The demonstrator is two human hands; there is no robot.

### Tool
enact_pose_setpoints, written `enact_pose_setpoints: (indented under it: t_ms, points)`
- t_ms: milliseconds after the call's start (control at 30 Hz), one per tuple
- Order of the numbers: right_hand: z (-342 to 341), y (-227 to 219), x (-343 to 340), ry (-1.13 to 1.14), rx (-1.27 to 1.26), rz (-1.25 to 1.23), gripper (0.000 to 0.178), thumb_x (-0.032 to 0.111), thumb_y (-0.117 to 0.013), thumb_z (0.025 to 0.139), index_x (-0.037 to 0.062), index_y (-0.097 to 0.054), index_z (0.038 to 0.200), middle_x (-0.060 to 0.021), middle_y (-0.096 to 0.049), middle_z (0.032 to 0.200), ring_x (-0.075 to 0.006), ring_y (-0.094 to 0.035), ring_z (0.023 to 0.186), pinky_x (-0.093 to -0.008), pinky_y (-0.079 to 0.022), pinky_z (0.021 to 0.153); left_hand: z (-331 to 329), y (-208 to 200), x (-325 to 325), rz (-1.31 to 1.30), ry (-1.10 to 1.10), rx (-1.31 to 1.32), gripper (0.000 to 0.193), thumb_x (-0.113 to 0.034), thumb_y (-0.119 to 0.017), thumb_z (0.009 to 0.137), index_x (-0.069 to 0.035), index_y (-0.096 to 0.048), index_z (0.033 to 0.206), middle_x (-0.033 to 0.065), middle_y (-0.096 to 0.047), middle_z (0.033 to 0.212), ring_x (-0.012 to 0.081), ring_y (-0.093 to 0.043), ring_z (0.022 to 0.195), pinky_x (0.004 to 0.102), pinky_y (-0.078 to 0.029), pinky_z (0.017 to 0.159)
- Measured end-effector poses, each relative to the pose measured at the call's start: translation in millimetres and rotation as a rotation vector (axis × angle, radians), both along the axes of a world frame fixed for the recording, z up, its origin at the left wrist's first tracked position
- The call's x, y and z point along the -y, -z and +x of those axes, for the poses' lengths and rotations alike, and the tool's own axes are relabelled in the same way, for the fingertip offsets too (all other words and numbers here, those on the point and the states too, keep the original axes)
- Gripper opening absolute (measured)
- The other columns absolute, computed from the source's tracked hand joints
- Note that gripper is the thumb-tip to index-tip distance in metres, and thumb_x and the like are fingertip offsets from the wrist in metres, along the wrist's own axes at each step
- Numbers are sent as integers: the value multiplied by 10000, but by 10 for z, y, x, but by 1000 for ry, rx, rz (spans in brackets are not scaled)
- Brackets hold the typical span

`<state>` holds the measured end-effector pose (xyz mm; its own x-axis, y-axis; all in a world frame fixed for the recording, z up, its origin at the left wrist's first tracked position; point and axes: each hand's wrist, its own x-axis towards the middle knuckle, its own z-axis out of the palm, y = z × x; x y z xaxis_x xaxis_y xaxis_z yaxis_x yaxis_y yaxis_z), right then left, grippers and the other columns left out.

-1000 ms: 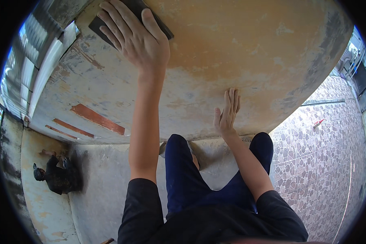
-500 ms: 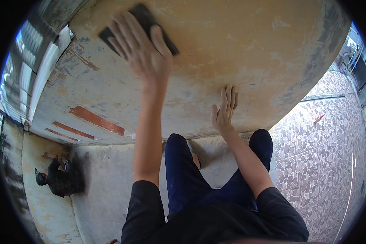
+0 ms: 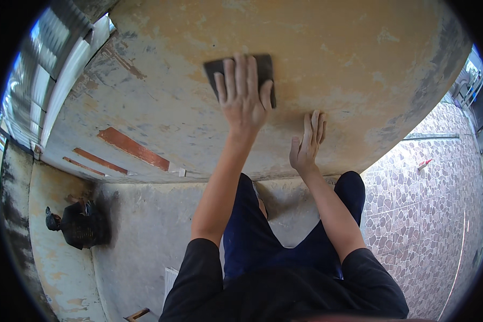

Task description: Sanding the surface of a wall using a piece of sandpaper.

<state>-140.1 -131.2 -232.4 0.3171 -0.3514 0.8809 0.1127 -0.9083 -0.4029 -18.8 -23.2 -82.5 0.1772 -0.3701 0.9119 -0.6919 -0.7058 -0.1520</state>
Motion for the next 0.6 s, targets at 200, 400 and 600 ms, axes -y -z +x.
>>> enact_pose_setpoints:
  t_ms: [200, 400, 600]
  points:
    - [-38, -27, -23, -13, -41, -9, 620, 372, -393, 1103, -71, -394, 1537, -274, -320, 1643, -451, -212, 1559, -575, -151, 1244, 116, -1516, -191, -411, 145, 77, 713, -436, -286, 1114, 93, -254, 1591, 302, -213, 1671, 445, -151, 1571, 552, -82, 1274]
    - [-53, -68, -93, -28, -36, 7, 619, 372, -385, 1102, -60, -391, 1546, -267, -301, 1655, -442, -208, 1563, -579, -139, 1248, -84, 444, 13, -40, -48, -22, 707, -429, -386, 1079, 82, -346, 1566, 290, -287, 1651, 435, -179, 1570, 563, -100, 1271]
    - [-3, 70, 32, 30, -68, -61, 609, 348, -358, 1110, -74, -365, 1548, -280, -273, 1660, -466, -187, 1560, -570, -140, 1249, 37, -156, -155, -67, 7, -62, 663, -452, -406, 1080, 0, -418, 1565, 223, -346, 1649, 378, -280, 1552, 545, -175, 1263]
